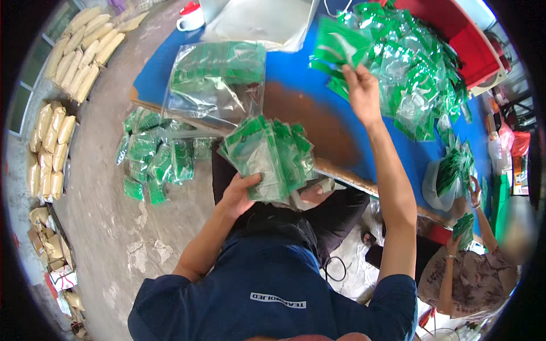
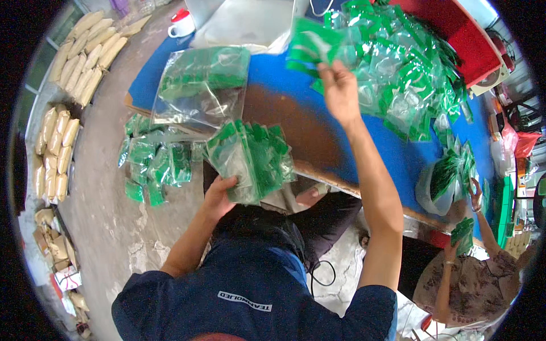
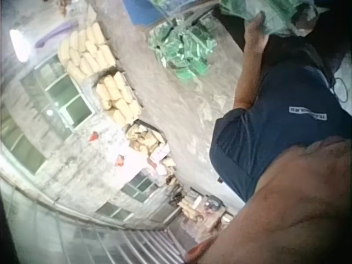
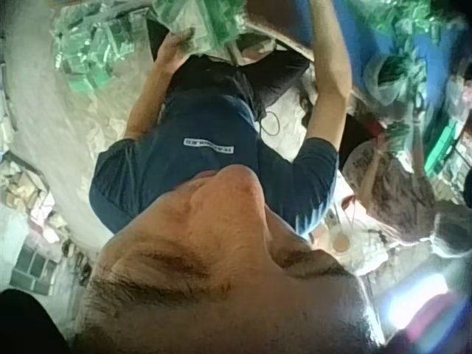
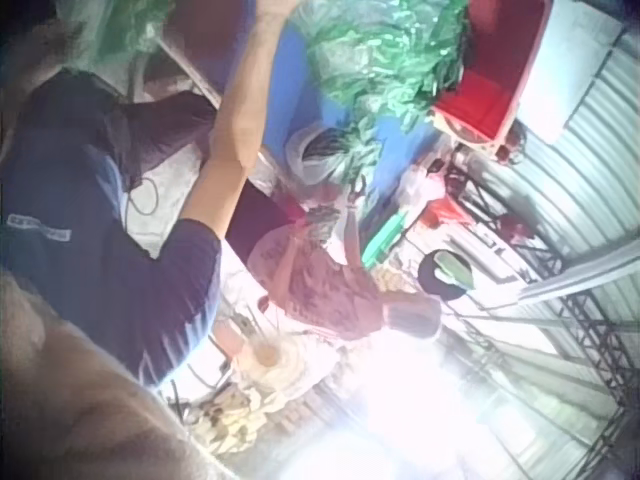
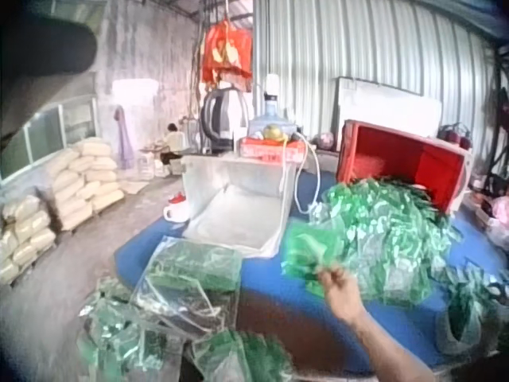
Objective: Counting and packing small green plastic bags into a larger clear plastic bag on a workbench.
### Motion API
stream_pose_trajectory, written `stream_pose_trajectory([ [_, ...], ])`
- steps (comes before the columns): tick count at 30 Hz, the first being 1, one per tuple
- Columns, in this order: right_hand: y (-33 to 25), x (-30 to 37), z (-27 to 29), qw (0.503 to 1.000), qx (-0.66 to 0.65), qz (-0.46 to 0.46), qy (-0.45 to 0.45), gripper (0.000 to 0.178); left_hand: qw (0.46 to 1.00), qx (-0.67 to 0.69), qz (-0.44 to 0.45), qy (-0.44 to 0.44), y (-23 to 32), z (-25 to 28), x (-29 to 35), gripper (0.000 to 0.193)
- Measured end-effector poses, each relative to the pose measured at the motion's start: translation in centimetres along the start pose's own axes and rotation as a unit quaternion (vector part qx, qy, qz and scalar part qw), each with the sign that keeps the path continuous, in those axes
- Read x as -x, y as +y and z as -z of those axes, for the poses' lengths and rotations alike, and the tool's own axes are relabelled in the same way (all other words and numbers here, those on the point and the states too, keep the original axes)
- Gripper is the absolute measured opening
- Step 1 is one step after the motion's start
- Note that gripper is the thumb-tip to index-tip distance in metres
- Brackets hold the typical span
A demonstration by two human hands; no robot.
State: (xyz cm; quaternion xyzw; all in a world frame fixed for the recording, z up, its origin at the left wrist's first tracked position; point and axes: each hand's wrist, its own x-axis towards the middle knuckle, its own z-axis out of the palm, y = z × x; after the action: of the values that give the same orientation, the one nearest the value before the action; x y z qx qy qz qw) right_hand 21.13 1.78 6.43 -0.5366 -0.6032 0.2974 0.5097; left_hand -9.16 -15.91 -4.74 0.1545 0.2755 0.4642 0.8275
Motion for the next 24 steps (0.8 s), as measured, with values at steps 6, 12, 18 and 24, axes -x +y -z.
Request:
stream_pose_trajectory([
  [6, -5.0, 10.1, 1.7, 0.98, -0.094, 0.019, -0.172, 0.026, 0.999, 0.032, 0.031, -0.008, -0.8, 0.6, -0.9, 0.061],
  [12, 2.1, 20.2, 7.4, 0.831, -0.133, -0.331, -0.427, 0.025, 0.999, 0.034, -0.003, 0.032, -0.4, 5.2, -0.1, 0.049],
  [18, 23.9, 34.2, 15.5, 0.662, -0.456, -0.553, 0.218, 0.023, 0.981, 0.157, 0.046, -0.107, 0.0, 4.6, -1.8, 0.048],
  [24, 10.2, 27.5, 9.2, 0.897, 0.04, -0.243, -0.368, 0.028, 0.995, 0.074, 0.003, -0.061, -0.4, 4.1, -1.1, 0.056],
])
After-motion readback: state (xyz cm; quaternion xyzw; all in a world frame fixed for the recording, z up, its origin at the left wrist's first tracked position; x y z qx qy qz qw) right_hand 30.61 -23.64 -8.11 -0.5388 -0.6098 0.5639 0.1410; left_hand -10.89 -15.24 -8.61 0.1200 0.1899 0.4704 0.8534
